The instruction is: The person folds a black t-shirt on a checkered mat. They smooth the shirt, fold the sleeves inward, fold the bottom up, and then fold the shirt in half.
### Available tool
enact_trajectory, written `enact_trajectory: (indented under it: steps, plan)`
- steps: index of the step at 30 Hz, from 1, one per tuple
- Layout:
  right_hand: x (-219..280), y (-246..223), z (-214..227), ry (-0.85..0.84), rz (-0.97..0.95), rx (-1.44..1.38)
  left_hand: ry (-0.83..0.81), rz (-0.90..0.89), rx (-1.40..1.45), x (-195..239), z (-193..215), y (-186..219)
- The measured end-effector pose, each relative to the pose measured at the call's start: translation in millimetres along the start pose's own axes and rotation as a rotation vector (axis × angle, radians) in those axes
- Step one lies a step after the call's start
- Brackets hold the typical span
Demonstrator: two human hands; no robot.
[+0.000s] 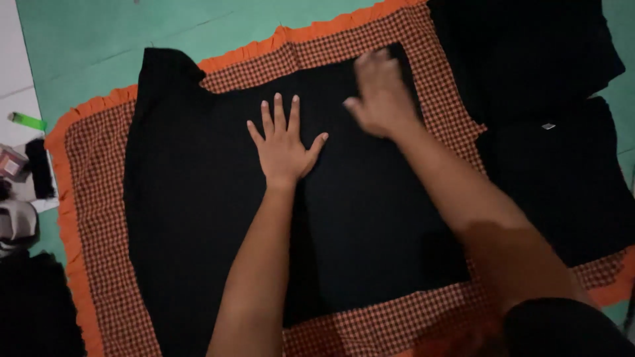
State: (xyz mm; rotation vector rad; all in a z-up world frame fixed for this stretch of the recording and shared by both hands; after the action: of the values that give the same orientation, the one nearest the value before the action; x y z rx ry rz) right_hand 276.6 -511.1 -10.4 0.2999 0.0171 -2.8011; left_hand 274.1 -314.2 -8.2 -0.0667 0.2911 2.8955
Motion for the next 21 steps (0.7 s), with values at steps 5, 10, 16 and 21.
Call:
enact_trajectory:
  steps: [5, 10, 16, 21]
  plan:
    - [0.1, 22.4, -12.9, -0.206, -0.068, -0.142, 0.003, -0.012, 0.010, -0.2, 7.4, 3.1]
    - [5.4, 91.3, -10.8, -0.122, -0.179, -0.147, -0.038, 0.010, 0.028, -0.6, 4.7, 2.9]
    - [-6.5, 15.4, 6.3, -0.097, -0.027, -0.123, 0.010, -0.002, 0.004, -1.0, 2.3, -0.2]
    - [2.7, 7.8, 2.7, -0.154, -0.073, -0.191, 0.076, -0.015, 0.037, -2.9, -2.2, -4.6]
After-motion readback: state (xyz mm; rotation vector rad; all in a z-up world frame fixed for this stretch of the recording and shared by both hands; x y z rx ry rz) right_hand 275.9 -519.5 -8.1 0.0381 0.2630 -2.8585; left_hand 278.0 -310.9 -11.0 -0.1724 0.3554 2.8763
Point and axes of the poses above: each hand's wrist, its own x-axis away from the middle knuckle, its own z-axis out of the back of the hand, y = z × x, the point moved 10 cm from there along -x, towards the middle knuckle, and after that the axes turned 12 degrees about z, right-handed, at the moved point
